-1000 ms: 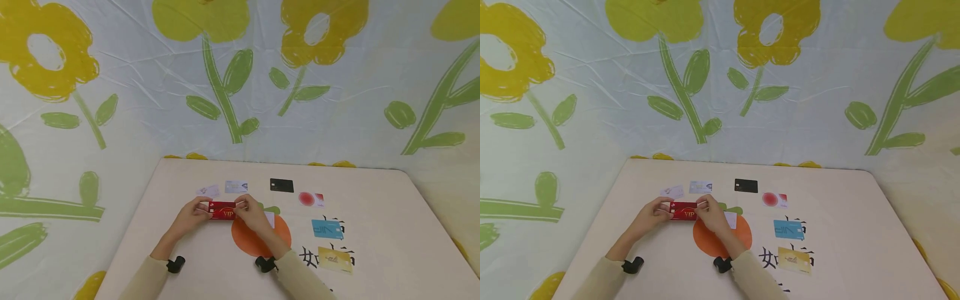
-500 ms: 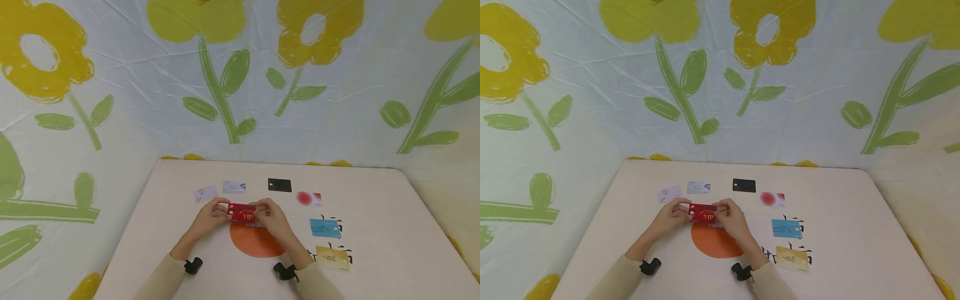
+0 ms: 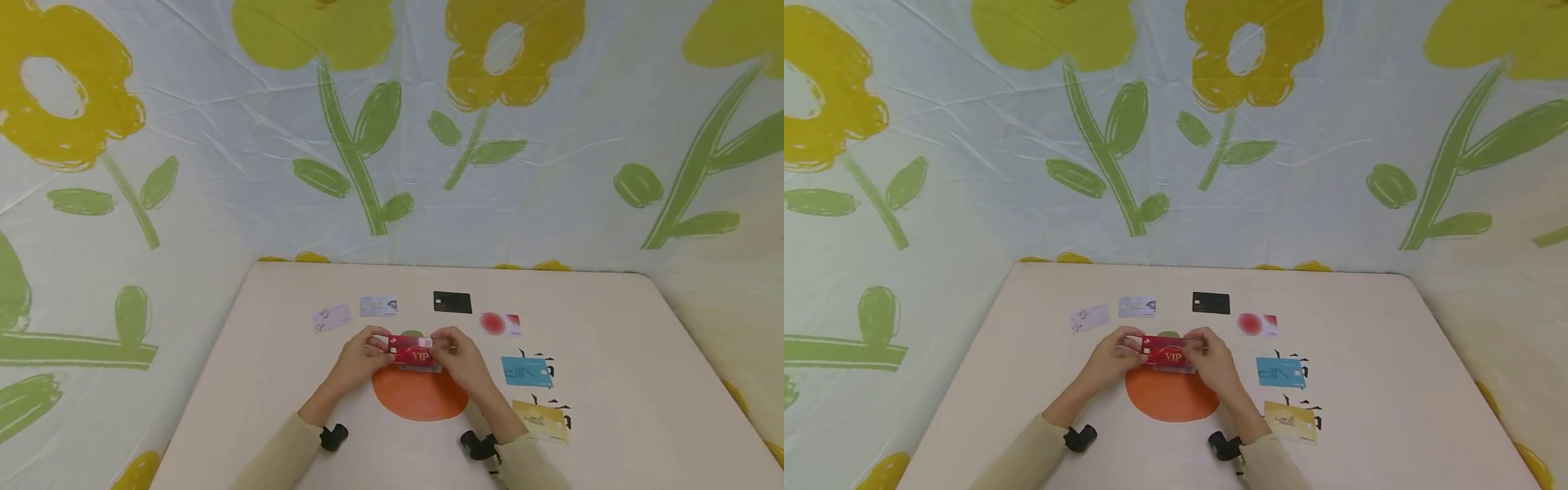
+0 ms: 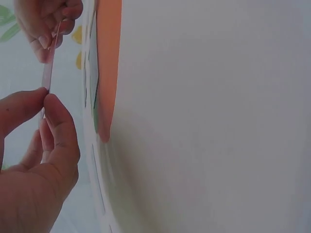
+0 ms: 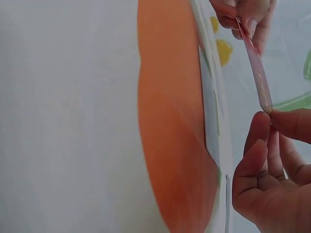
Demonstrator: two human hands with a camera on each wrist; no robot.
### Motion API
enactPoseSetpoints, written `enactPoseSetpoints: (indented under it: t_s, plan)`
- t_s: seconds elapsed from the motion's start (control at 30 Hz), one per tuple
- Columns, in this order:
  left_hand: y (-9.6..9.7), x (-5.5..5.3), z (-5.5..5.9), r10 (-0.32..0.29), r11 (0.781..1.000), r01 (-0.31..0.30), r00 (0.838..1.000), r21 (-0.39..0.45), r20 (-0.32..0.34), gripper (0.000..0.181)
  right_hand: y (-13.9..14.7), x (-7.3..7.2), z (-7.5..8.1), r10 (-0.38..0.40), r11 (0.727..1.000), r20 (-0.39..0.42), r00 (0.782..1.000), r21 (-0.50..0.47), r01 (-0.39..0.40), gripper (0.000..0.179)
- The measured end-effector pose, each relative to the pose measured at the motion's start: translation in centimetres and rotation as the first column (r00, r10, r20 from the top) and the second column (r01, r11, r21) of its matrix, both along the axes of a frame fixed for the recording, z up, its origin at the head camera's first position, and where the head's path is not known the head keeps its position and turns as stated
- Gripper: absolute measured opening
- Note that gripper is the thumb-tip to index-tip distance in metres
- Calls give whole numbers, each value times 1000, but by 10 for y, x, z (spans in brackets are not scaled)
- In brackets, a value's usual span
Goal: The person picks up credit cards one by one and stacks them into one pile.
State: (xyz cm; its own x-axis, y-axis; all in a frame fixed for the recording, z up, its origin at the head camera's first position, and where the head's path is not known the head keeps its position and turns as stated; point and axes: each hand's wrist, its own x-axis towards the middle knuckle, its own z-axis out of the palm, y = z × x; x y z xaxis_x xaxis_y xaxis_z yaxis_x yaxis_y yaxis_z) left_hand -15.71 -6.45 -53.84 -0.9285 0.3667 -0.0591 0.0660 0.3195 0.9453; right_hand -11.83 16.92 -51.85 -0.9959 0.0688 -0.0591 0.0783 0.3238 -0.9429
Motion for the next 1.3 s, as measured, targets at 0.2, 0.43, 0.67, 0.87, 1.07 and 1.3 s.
enactPoseSetpoints:
  t_s: [0.2,0.43,0.67,0.87,1.07,1.3]
  plan:
    - [7,-2,-3,-2,1000,2,1000,-7,-3,37,7,0,-6,-22,1000,18,1000,10,22,21]
    - [11,-4,-3,-52,998,53,998,-22,33,38,12,-1,-9,-30,998,68,997,57,26,20]
    - [13,-6,-4,-97,992,98,995,-79,24,38,15,-1,-8,-9,996,104,995,86,0,22]
    - [15,-8,-3,-116,987,118,993,-107,27,38,16,-1,-9,12,993,121,993,115,-26,24]
    - [16,-10,-1,-134,981,139,990,-134,44,39,16,-2,-10,12,991,134,991,133,-30,24]
    - [18,-12,1,-142,974,147,989,-172,39,38,17,-1,-10,13,988,142,990,151,-35,23]
